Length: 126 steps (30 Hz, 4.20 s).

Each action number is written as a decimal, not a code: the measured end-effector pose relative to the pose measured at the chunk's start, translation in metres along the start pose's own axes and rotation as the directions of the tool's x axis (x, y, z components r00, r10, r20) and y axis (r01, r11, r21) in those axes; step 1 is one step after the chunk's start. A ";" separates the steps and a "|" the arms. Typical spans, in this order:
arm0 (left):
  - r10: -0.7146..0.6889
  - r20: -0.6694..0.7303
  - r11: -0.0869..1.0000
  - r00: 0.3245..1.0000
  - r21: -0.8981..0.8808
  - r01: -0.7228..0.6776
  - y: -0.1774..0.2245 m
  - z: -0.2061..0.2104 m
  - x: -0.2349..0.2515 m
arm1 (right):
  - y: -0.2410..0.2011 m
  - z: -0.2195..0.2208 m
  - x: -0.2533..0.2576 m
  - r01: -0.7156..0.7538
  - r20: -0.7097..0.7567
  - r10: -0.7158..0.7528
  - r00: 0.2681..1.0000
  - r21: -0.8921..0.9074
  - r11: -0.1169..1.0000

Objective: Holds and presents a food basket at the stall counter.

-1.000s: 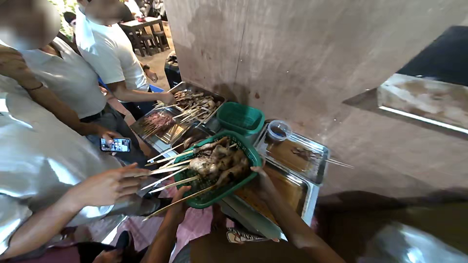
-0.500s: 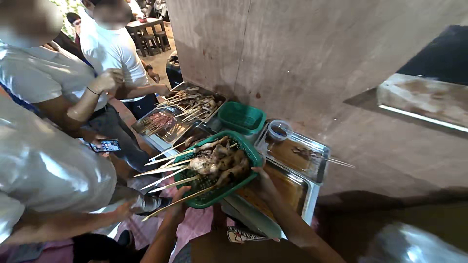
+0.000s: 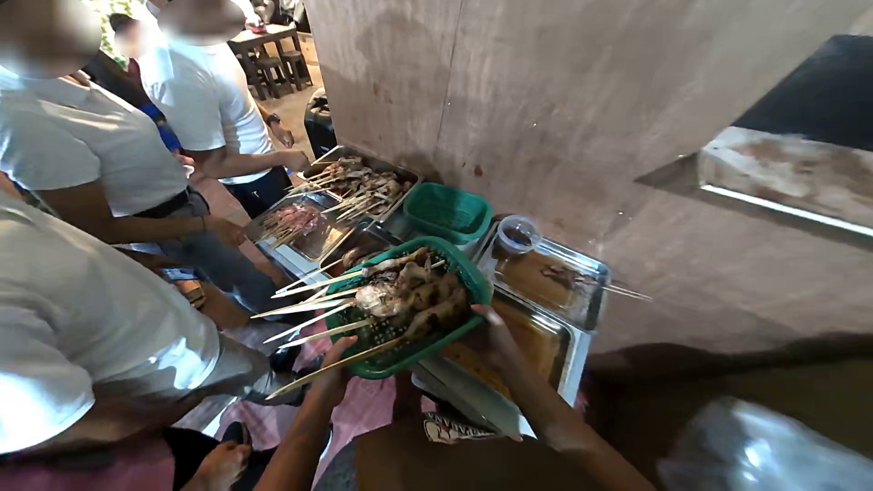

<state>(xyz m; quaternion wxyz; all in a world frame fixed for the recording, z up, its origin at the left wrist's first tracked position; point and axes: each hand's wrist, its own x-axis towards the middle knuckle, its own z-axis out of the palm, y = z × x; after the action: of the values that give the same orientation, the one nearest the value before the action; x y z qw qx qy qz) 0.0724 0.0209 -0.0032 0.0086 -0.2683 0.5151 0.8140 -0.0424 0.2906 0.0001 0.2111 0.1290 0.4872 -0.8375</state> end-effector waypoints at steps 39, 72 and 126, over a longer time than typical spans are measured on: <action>0.001 0.103 0.999 0.995 0.033 -0.004 0.005 -0.011 0.000 | 0.001 0.001 -0.004 -0.032 -0.074 0.036 0.997 0.051 0.998; -0.088 0.040 0.992 0.995 0.099 0.083 -0.004 -0.009 -0.005 | 0.009 -0.022 -0.017 -0.045 -0.048 0.044 0.998 -0.037 0.998; -0.060 0.165 0.991 0.984 0.130 0.038 -0.002 0.013 0.007 | 0.006 -0.042 -0.025 0.028 -0.236 -0.032 0.971 -0.017 0.999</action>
<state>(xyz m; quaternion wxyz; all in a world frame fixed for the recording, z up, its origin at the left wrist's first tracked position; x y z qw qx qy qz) 0.0617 0.0314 -0.0039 0.0892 -0.2100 0.5562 0.7991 -0.0169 0.3302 -0.0143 0.1400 0.2187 0.5165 -0.8160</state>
